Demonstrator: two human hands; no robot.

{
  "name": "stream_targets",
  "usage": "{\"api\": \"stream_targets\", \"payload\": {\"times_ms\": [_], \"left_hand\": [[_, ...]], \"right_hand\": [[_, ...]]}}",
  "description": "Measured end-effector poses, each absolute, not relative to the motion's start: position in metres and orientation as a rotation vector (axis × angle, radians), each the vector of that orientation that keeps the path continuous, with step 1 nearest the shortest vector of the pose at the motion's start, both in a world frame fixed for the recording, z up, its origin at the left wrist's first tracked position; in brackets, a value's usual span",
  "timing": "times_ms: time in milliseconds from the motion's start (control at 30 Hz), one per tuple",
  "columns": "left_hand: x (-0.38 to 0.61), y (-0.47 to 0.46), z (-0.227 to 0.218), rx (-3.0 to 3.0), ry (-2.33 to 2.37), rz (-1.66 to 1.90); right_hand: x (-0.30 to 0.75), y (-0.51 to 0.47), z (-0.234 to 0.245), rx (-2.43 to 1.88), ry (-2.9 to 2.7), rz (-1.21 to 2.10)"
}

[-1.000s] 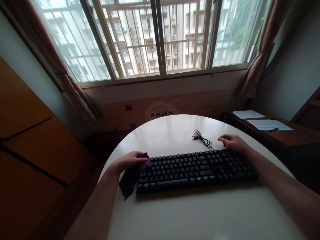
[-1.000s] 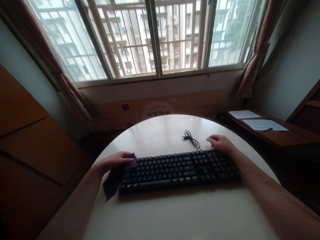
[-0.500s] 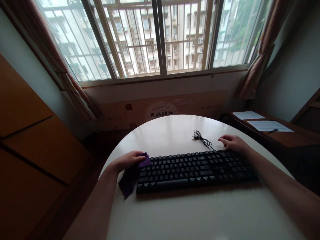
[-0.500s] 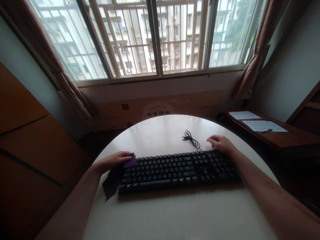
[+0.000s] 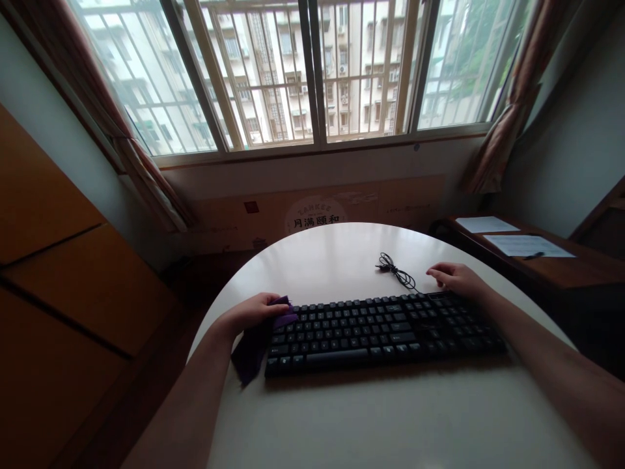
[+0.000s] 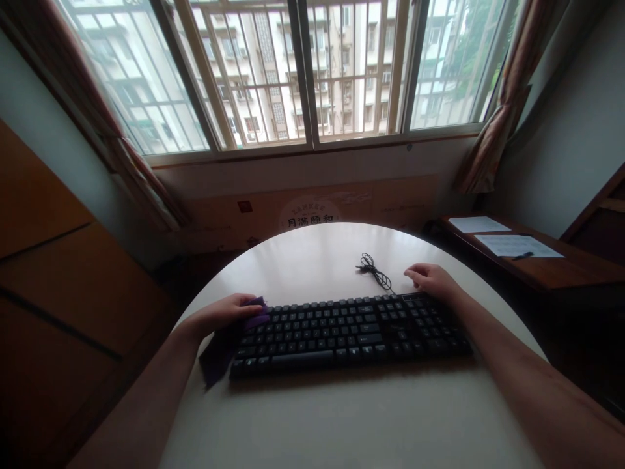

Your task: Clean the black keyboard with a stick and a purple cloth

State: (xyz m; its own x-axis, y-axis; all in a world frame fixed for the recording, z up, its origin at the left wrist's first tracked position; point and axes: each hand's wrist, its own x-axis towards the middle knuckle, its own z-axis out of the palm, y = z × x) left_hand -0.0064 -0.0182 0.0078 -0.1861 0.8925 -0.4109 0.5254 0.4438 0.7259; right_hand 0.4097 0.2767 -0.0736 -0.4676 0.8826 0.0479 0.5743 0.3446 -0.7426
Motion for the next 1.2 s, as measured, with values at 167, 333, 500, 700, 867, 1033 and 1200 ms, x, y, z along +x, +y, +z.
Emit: {"api": "stream_targets", "payload": {"times_ms": [167,333,500,700,867,1033,1200], "left_hand": [[-0.01,-0.018,0.004,1.255,1.865,0.569],[-0.015,-0.022,0.002,1.157,1.81,0.611],[-0.015,-0.026,0.007,1.14,1.712,0.608],[-0.007,-0.024,0.013,1.144,1.778,0.585],[-0.006,-0.02,0.012,1.203,1.838,0.552],[-0.007,-0.019,0.008,1.228,1.877,0.561],[-0.013,-0.023,0.006,1.152,1.798,0.593]], "right_hand": [[0.41,0.277,-0.074,-1.269,-2.162,0.945],[0.41,0.278,-0.076,-1.271,-2.151,0.95],[0.411,0.279,-0.077,-1.26,-2.144,0.95],[0.411,0.284,-0.08,-1.241,-2.163,0.954],[0.411,0.283,-0.079,-1.255,-2.167,0.954],[0.411,0.282,-0.079,-1.269,-2.152,0.954],[0.412,0.282,-0.079,-1.258,-2.156,0.962]]}}
